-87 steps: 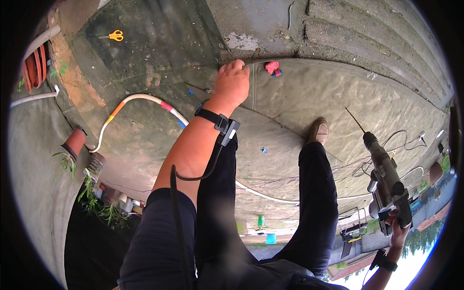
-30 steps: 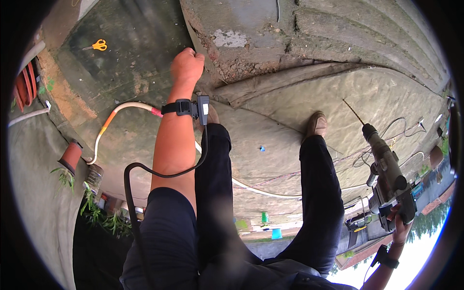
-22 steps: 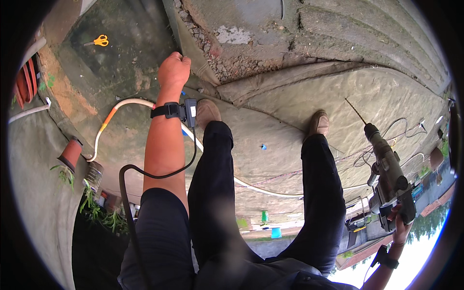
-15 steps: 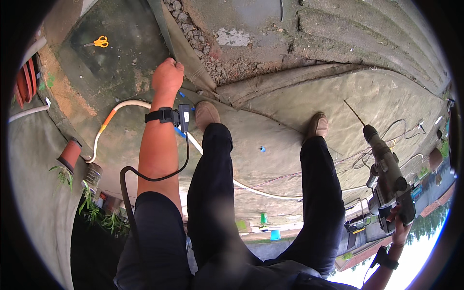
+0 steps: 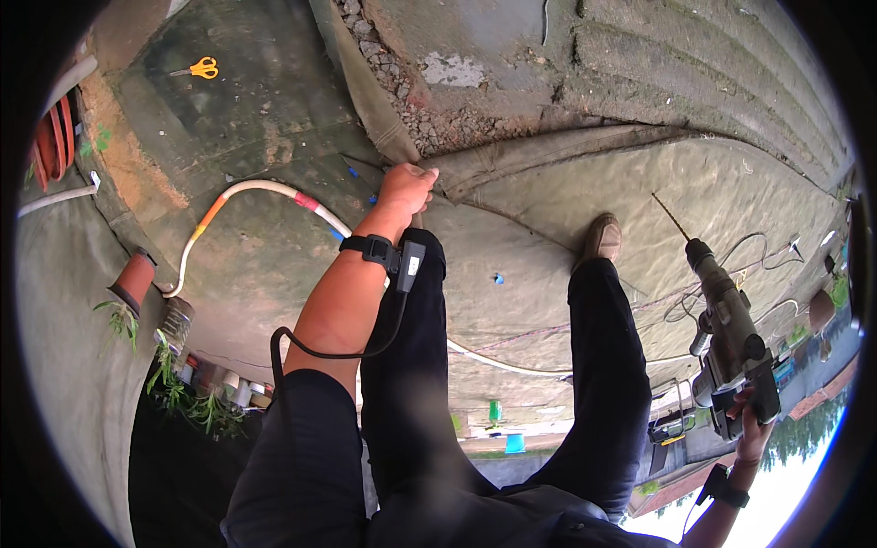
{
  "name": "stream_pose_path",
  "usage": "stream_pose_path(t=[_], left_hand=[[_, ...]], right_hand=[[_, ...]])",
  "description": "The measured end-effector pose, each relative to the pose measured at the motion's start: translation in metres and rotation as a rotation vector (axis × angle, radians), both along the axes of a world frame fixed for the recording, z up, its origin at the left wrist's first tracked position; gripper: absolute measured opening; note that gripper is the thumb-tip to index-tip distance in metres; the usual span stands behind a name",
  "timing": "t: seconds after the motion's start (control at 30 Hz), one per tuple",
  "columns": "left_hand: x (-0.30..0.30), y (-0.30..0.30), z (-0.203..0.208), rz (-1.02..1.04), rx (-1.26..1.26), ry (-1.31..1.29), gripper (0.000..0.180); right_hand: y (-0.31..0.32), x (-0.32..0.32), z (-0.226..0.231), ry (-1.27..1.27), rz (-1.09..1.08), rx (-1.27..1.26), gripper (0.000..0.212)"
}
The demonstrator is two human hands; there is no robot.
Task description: The person pulls back a floor mat by hand and then uses a demolition hammer to drill several holes into the concrete floor.
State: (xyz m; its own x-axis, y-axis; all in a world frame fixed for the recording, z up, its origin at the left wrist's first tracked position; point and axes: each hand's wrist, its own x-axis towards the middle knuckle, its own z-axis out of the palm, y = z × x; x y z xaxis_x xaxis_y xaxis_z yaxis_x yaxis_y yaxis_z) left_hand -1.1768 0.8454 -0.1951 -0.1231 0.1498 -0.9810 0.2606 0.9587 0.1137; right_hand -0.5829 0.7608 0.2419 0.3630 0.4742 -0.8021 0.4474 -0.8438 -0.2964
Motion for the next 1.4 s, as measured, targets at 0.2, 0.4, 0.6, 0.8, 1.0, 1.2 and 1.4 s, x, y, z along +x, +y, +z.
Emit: stream_pose_path(t=[0.2, 0.4, 0.6, 0.8, 1.0, 1.2, 1.4], left_hand=[[0.033, -0.036, -0.016, 0.144, -0.27, -0.065, 0.039], [0.042, -0.018, -0.01, 0.314, -0.209, -0.106, 0.04], [0.043, -0.031, -0.014, 0.387, -0.152, 0.083, 0.04], [0.039, -0.036, -0.032, 0.543, -0.102, 0.081, 0.041], [0.035, -0.04, -0.03, 0.561, -0.218, 0.07, 0.038], [0.037, -0.04, -0.03, 0.608, -0.222, 0.001, 0.033], [0.04, -0.015, -0.027, 0.598, -0.149, 0.015, 0.02]], right_hand=[[0.008, -0.005, -0.002, 0.023, 0.03, 0.007, 0.024], [0.007, 0.001, 0.001, -0.006, -0.001, 0.015, 0.033], [0.008, 0.004, 0.001, -0.025, -0.02, 0.028, 0.033], [0.014, 0.004, 0.0, -0.015, -0.016, 0.026, 0.032], [0.009, 0.011, 0.002, -0.019, -0.025, 0.032, 0.034], [0.02, -0.002, 0.0, -0.014, -0.016, -0.004, 0.036], [0.02, 0.0, -0.001, -0.026, -0.023, 0.012, 0.035]])
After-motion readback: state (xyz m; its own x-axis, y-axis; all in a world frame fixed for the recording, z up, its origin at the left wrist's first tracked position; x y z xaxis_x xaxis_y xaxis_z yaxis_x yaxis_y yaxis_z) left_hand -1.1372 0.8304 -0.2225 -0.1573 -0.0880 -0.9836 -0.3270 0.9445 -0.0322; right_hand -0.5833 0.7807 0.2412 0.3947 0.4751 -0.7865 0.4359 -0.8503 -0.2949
